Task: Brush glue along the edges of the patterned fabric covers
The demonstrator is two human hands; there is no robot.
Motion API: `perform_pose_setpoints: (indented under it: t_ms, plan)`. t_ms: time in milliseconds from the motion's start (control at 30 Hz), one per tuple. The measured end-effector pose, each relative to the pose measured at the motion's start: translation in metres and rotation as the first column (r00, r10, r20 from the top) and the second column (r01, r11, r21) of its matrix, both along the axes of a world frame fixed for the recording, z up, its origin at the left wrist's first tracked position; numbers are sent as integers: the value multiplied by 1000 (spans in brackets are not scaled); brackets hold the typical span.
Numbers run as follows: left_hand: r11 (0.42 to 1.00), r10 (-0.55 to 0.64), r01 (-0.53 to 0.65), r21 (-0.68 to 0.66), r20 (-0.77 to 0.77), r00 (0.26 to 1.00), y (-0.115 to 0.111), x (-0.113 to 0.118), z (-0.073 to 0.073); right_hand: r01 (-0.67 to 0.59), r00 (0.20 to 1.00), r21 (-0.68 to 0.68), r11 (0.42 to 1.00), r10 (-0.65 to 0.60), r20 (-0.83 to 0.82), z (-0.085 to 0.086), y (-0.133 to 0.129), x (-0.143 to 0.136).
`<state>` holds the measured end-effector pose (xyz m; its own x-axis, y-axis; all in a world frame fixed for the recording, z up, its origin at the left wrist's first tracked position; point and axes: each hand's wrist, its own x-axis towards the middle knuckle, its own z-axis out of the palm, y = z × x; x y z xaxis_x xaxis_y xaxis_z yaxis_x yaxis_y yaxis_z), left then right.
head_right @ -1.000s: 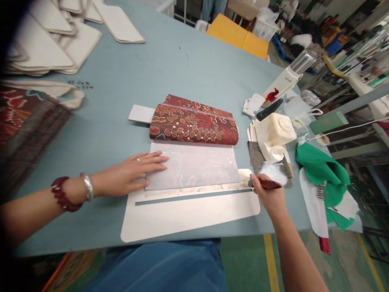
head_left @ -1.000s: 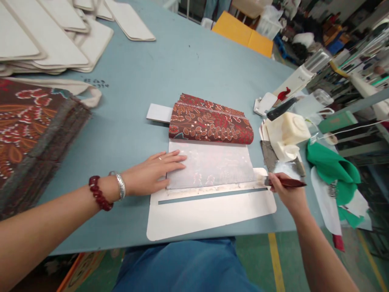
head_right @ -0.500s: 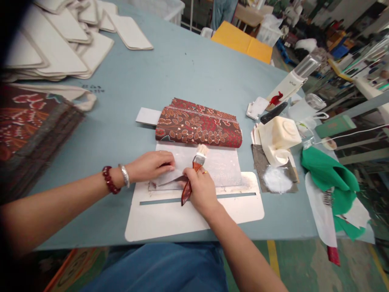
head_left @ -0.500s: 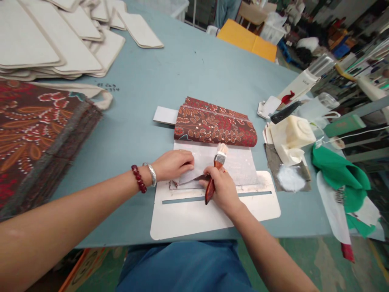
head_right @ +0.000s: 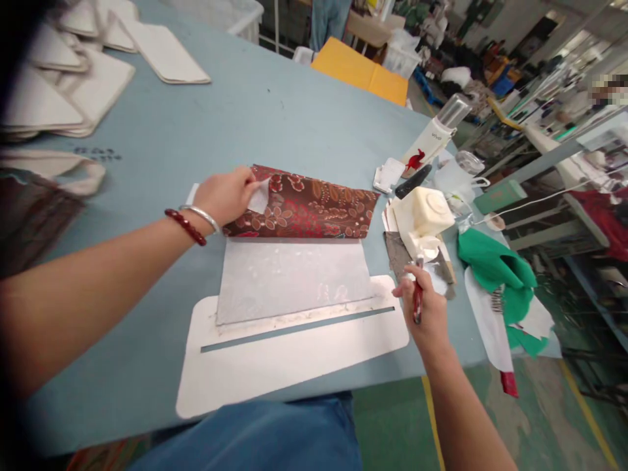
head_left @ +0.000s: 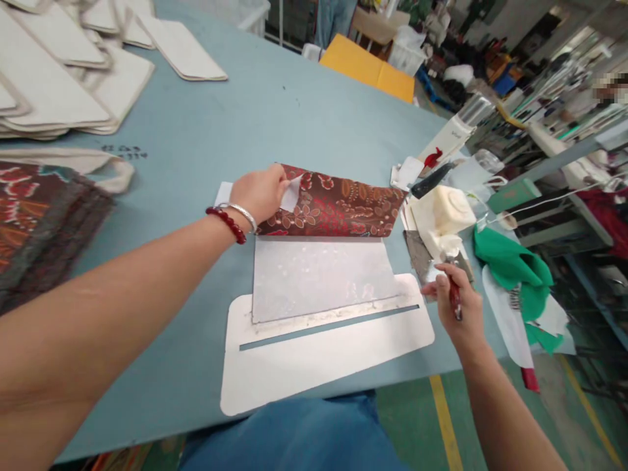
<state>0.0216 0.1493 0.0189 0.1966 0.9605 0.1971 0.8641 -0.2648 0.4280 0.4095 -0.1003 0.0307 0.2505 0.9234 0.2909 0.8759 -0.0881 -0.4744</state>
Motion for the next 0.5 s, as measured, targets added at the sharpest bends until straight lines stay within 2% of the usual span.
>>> perform_pose_setpoints:
  t_ms: [67,133,167,200,233,267,300,333,400,467,500]
  plan:
    - [999,44,-45,29,32,999,-2,-16,-1,32,998,106,994,-26,-63,7,1,-2]
    - [997,48,-51,53,52,998,-26,-35,-5,107,979,163,981,-76,-189,7,8,-10]
    - [999,0,-3,44,60,998,-44,-44,-9,130,956,149,980,-85,-280,5,14,-20]
    - [995,-102,102,4,69,992,-65,-51,-14,124,927,109,986,-76,-368,1,19,-34]
    - [947,-306,314,-72,108,946,-86,-57,-20,76,898,57,995,-44,-439,-3,25,-54]
    - [863,-468,487,-132,153,871,-105,-62,-26,-19,872,6,1000,19,-488,-7,29,-80]
    - [790,-557,584,-186,178,811,-121,-65,-33,-152,844,-36,988,111,-525,-10,32,-109]
    - [722,-618,650,-235,201,760,-133,-68,-39,-304,802,-62,951,221,-556,-14,34,-142]
    - [667,-643,672,-321,208,737,-145,-72,-49,-562,681,-49,826,428,-594,-19,32,-203]
    - [642,-644,669,-375,210,736,-146,-74,-53,-683,610,-8,731,564,-557,-24,29,-242]
    - [634,-646,670,-387,211,734,-144,-75,-54,-700,615,-4,714,600,-511,-27,27,-249]
